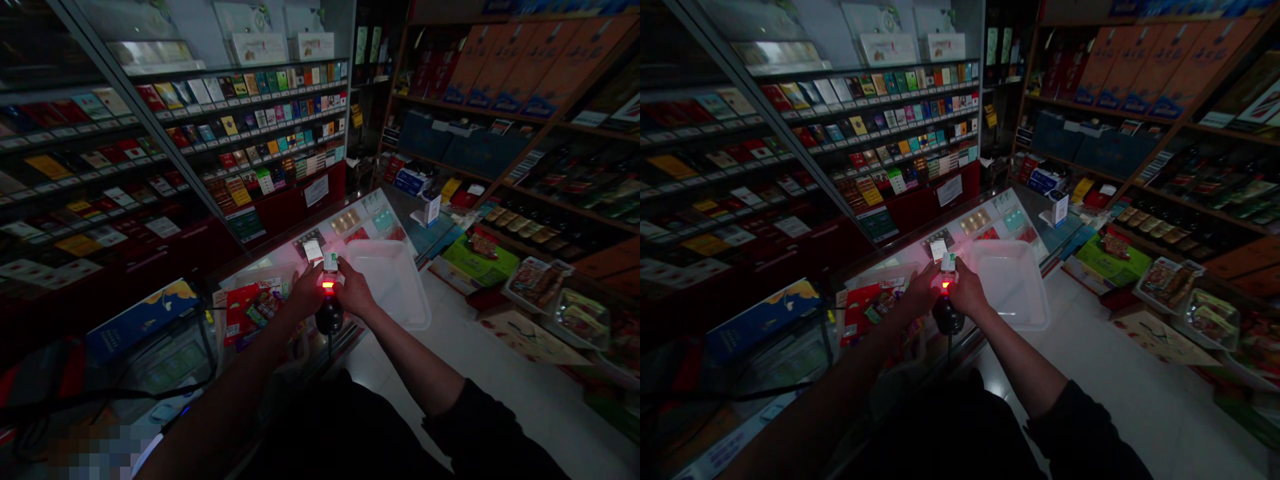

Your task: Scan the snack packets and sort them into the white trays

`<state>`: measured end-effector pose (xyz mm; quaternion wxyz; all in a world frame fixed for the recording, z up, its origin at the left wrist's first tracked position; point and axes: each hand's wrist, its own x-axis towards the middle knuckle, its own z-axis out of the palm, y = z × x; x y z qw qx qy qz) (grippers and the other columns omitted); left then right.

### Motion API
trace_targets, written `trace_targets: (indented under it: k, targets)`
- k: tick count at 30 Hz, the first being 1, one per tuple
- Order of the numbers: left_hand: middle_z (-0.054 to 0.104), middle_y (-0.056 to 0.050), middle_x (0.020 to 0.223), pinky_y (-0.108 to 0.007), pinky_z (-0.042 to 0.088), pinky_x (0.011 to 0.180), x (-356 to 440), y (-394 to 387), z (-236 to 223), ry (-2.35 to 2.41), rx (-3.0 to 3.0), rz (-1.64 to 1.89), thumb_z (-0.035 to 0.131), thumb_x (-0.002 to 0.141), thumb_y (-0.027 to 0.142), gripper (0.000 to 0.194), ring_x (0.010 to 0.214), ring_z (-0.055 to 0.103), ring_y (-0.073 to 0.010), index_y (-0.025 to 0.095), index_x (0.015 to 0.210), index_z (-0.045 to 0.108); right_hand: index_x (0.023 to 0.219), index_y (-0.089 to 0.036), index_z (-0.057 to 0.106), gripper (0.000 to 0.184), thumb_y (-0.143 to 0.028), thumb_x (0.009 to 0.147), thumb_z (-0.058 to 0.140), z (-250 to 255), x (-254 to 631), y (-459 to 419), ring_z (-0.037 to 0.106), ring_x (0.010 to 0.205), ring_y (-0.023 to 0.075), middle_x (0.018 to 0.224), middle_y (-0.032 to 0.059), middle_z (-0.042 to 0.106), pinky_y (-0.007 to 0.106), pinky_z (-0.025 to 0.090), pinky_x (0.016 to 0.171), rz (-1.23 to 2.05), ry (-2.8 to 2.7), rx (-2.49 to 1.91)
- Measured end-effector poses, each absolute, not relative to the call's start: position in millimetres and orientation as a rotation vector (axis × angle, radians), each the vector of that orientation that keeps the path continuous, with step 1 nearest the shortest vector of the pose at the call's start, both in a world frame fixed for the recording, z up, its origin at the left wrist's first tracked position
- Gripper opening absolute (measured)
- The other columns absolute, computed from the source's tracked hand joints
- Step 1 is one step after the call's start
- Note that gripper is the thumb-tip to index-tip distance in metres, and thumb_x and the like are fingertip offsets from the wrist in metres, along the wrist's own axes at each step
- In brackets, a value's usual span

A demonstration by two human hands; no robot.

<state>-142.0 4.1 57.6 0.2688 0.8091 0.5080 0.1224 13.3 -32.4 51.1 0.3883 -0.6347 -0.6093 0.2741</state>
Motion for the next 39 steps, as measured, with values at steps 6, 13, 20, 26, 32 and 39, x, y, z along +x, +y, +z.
trace_targets:
  k: [6, 13, 20, 26, 32, 39]
  targets:
    - [0.044, -0.012, 0.163, -0.056, 0.02, 0.128, -133.8, 9.3, 66.4, 1.333, 2.196, 0.469, 0.048, 0.079, 0.012, 0.082, 0.153, 0.036, -0.0295, 0.016, 0.159, 0.036, 0.15, -0.017, 0.051, 0.07, -0.013, 0.08, 0.06, 57.5, 19.5, -26.7, 0.069, 0.121, 0.024, 0.141, 0.0109, 0.066, 0.039, 0.05, 0.112, 0.586, -1.492, -1.647]
    - [0.059, -0.007, 0.151, -0.04, 0.038, 0.121, -109.9, 19.8, 78.7, 1.11, 2.134, 0.653, 0.051, 0.078, 0.007, 0.082, 0.138, 0.056, -0.0258, 0.02, 0.158, 0.039, 0.149, -0.018, 0.052, 0.07, -0.013, 0.079, 0.06, 69.0, 41.1, -22.2, 0.07, 0.118, 0.0237, 0.137, 0.0088, 0.069, 0.038, 0.051, 0.11, 0.508, -1.436, -1.682]
    - [0.06, -0.007, 0.15, -0.041, 0.044, 0.117, -62.8, 42.3, 53.9, 1.013, 2.016, 0.595, 0.052, 0.075, 0.004, 0.085, 0.132, 0.061, -0.0256, 0.022, 0.158, 0.04, 0.148, -0.017, 0.052, 0.071, -0.014, 0.078, 0.061, 54.3, 81.3, -14.7, 0.07, 0.116, 0.0242, 0.131, 0.0094, 0.072, 0.039, 0.052, 0.107, 0.478, -1.348, -1.789]
    - [0.066, -0.006, 0.142, -0.041, 0.048, 0.114, -12.5, 59.6, 15.8, 0.877, 1.896, 0.567, 0.052, 0.072, 0.001, 0.088, 0.122, 0.066, -0.0239, 0.023, 0.156, 0.042, 0.148, -0.014, 0.051, 0.069, -0.016, 0.08, 0.06, 26.1, 125.6, -4.3, 0.07, 0.117, 0.0252, 0.134, 0.0131, 0.07, 0.039, 0.053, 0.106, 0.486, -1.283, -1.916]
    - [0.062, -0.005, 0.148, -0.043, 0.042, 0.12, 34.7, 70.8, -11.2, 0.809, 1.79, 0.571, 0.053, 0.07, -0.002, 0.091, 0.135, 0.058, -0.0254, 0.025, 0.157, 0.042, 0.148, -0.015, 0.05, 0.068, -0.015, 0.081, 0.06, -4.5, 168.9, 7.7, 0.072, 0.113, 0.0258, 0.133, 0.0137, 0.07, 0.039, 0.053, 0.105, 0.535, -1.239, -2.02]
    - [0.059, -0.007, 0.151, -0.043, 0.04, 0.12, 76.2, 87.2, -38.9, 0.762, 1.664, 0.538, 0.049, 0.068, -0.004, 0.096, 0.136, 0.058, -0.0228, 0.025, 0.158, 0.037, 0.145, -0.017, 0.051, 0.066, -0.014, 0.08, 0.059, -26.6, 205.6, 26.7, 0.07, 0.117, 0.0247, 0.131, 0.0124, 0.071, 0.038, 0.051, 0.105, 0.556, -1.188, -2.043]
